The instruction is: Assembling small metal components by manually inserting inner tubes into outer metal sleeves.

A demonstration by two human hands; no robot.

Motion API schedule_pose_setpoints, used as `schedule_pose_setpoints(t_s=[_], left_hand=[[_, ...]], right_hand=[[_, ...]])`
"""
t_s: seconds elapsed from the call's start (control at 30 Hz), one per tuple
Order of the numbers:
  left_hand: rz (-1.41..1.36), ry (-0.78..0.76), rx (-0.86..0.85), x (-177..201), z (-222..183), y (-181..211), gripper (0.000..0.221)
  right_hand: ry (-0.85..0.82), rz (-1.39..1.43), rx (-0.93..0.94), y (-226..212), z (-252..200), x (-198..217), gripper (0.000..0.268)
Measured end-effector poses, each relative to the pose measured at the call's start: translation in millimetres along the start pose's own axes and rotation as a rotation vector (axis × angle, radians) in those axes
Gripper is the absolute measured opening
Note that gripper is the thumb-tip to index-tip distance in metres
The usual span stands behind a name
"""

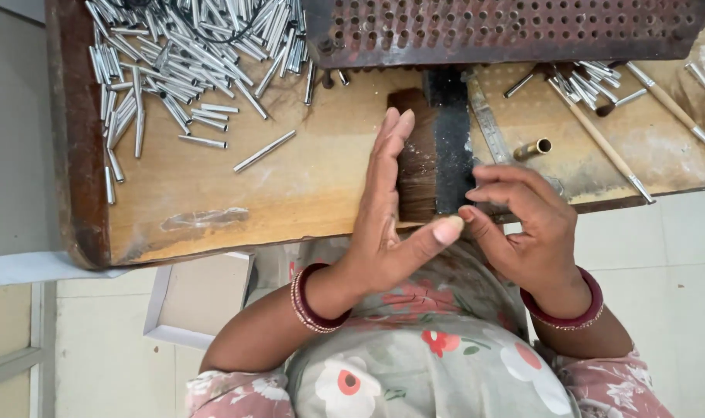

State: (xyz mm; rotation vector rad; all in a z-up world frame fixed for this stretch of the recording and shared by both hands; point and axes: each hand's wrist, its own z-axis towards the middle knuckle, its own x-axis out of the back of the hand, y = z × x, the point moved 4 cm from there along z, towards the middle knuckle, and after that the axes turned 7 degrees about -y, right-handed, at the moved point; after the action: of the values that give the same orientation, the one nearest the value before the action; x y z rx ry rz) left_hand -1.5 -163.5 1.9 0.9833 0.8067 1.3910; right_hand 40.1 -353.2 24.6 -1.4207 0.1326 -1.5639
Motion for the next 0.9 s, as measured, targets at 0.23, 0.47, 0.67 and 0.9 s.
schedule_pose_setpoints(t_s=[0.23, 0.47, 0.67, 0.9], left_hand=[[0.032, 0.229, -0.083, 20, -14, 0, 0.073], [0.624, 0.204, 0.093, 31, -7, 7, 0.047], [0.732, 0.022, 0.141, 24, 4, -1, 0.034], [0.698, 0.001, 0.121, 23, 6, -5, 0.020]], right_hand=[[-0.002, -0.262, 0.231, -22, 27, -17, 0.019], [-0.123, -0.548, 0.258, -27, 31, -35, 0.012], [-0.126, -0.602, 0.249, -14, 22, -49, 0.009], [-0.041, -0.641, 0.291, -5, 17, -53, 0.017]])
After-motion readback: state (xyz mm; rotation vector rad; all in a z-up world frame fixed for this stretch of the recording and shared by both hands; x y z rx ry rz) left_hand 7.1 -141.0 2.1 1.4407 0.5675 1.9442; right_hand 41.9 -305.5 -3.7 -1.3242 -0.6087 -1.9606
